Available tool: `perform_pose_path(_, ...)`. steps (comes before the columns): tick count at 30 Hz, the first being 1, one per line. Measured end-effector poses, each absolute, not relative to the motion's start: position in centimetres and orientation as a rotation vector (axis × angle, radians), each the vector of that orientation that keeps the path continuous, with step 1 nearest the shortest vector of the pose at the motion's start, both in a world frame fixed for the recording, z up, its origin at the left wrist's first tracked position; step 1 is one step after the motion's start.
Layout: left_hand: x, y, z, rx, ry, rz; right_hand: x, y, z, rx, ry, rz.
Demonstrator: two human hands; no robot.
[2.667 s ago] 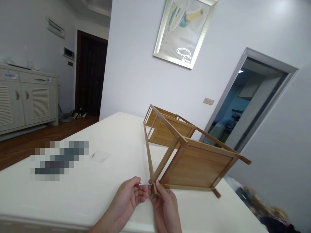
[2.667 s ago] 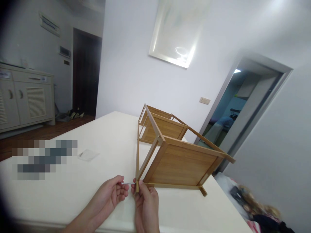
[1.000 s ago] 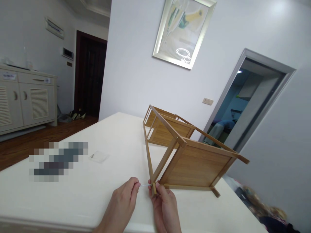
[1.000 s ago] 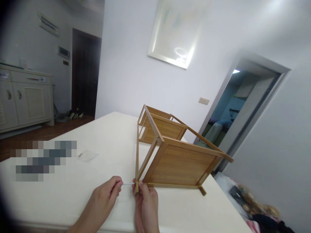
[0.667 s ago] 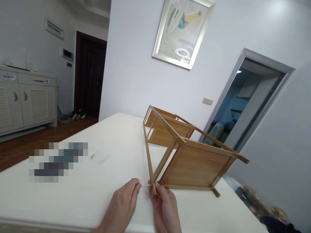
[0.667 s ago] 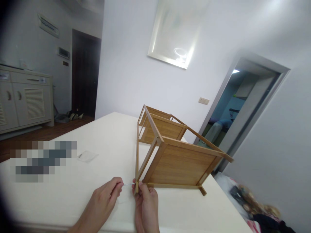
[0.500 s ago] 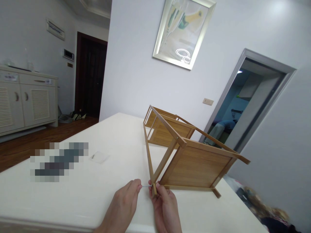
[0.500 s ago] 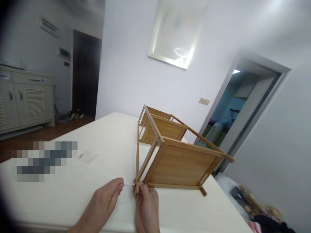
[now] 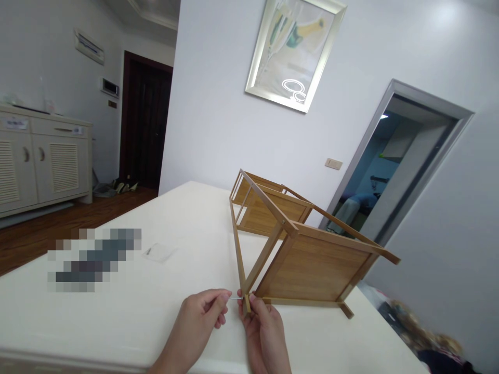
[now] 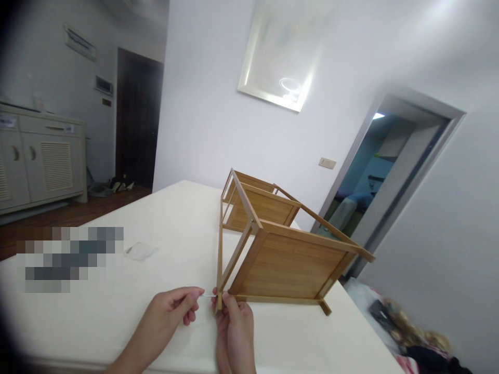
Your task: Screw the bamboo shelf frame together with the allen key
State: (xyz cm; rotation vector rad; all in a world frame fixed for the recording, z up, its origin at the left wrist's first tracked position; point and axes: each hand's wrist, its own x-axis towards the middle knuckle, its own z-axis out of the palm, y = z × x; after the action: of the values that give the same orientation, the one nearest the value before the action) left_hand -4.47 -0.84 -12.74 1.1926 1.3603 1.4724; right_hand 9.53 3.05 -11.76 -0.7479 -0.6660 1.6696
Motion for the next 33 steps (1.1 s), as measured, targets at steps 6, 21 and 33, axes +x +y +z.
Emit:
perform_pose_path(6,-4.8,-0.5,-11.9,0.884,1.118,1.421,9.4,2.9,-11.6,-0.740,-0.674,1.662)
perform_pose_path(21,-5.4,-0.6,-11.2,0.727,0.953,1.418,9.5,3.1,-11.9,-0.737,-0.643,1.680)
perform_pose_path(33,-6.2,-0.3,-14.8,1.962,1.573,1.541,9.6,3.1,-12.2,-0.731,-0.652,1.665)
